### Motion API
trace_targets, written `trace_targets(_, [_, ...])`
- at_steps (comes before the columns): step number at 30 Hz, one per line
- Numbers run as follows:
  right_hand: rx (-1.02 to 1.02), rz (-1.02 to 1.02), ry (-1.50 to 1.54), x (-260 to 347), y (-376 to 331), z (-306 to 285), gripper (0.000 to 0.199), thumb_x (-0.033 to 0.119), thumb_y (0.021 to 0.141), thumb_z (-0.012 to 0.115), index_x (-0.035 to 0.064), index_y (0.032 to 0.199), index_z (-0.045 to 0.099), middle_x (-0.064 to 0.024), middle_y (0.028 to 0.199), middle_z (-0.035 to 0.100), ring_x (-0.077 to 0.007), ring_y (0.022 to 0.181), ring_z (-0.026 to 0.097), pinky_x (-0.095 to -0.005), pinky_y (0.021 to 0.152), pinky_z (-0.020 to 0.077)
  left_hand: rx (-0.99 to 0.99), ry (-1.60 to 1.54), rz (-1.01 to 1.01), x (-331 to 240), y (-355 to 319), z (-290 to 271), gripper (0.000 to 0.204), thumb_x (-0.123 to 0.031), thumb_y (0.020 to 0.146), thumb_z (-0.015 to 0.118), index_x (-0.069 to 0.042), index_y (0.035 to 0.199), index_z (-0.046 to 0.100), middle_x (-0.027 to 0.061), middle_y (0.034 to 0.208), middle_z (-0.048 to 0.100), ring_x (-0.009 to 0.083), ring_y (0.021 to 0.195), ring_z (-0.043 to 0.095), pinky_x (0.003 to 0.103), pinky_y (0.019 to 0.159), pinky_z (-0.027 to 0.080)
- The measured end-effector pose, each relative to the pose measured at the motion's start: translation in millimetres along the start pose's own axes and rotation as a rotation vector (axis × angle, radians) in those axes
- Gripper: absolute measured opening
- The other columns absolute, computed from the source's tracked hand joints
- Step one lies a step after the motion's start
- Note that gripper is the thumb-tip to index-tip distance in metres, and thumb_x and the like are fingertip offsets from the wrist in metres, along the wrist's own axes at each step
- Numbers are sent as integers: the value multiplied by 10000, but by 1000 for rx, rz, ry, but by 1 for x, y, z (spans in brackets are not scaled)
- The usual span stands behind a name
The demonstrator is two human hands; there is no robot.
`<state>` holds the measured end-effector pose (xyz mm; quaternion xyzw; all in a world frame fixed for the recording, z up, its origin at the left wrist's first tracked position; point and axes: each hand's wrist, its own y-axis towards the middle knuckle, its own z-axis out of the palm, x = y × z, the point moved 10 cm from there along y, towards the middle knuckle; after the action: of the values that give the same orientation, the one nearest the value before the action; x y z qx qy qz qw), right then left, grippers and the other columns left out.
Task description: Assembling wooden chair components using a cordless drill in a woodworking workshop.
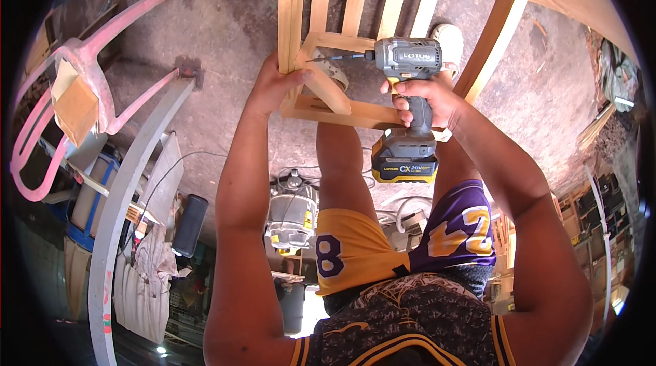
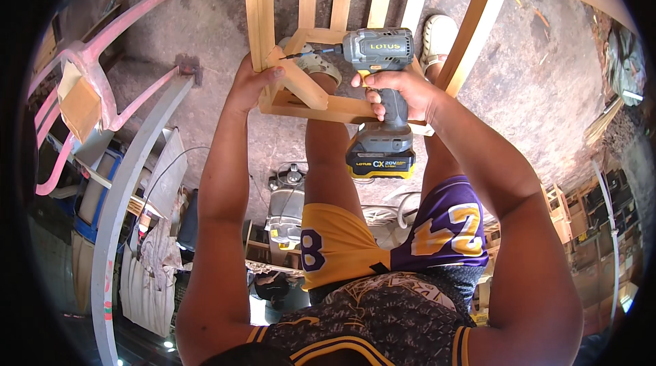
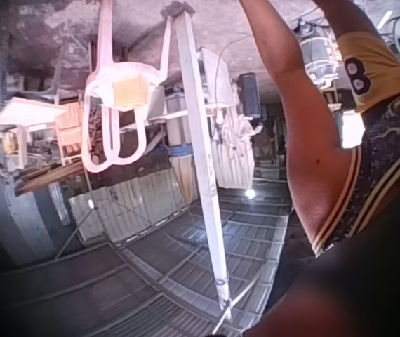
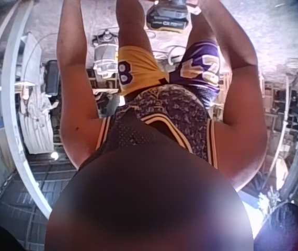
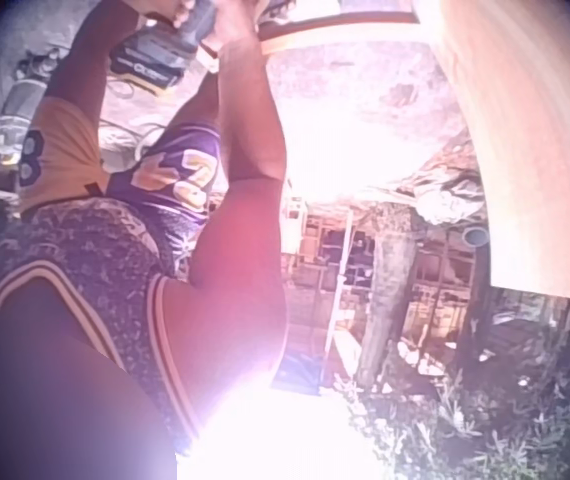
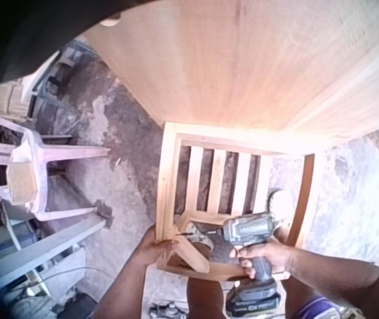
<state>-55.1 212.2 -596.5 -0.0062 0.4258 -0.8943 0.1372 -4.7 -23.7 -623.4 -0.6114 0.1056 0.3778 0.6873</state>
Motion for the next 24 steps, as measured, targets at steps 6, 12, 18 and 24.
trace_targets(6, [20,1,25,-2,0,2,307,174,848,655,13,1099,585,-56,659,522,-181,513,552,-323,508,496,-20,19,-4,0,0,-1,424,-108,753,750,4,1118,564,49,998,625,129,936,583,286,833,482])
trace_targets(12, [48,-5,53,-6,5,-6,291,183,854,647,17,1081,574,-60,671,525,-180,517,546,-317,513,485,5,4,7,0,2,2,433,-99,756,746,5,1133,559,51,1003,626,126,932,584,283,834,482])
trace_targets(18, [70,20,-2,-2,2,4,212,200,869,659,51,1001,587,-37,695,527,-169,558,544,-289,529,452,-2,22,-1,1,0,2,451,-100,752,757,4,1140,551,51,1011,625,127,936,582,284,836,481])
trace_targets(24, [90,28,57,-11,5,-2,221,212,879,647,50,1015,582,-32,696,524,-166,566,545,-290,532,448,-8,9,-4,0,2,3,428,-102,750,765,-2,1115,564,46,996,629,127,926,585,285,835,481])
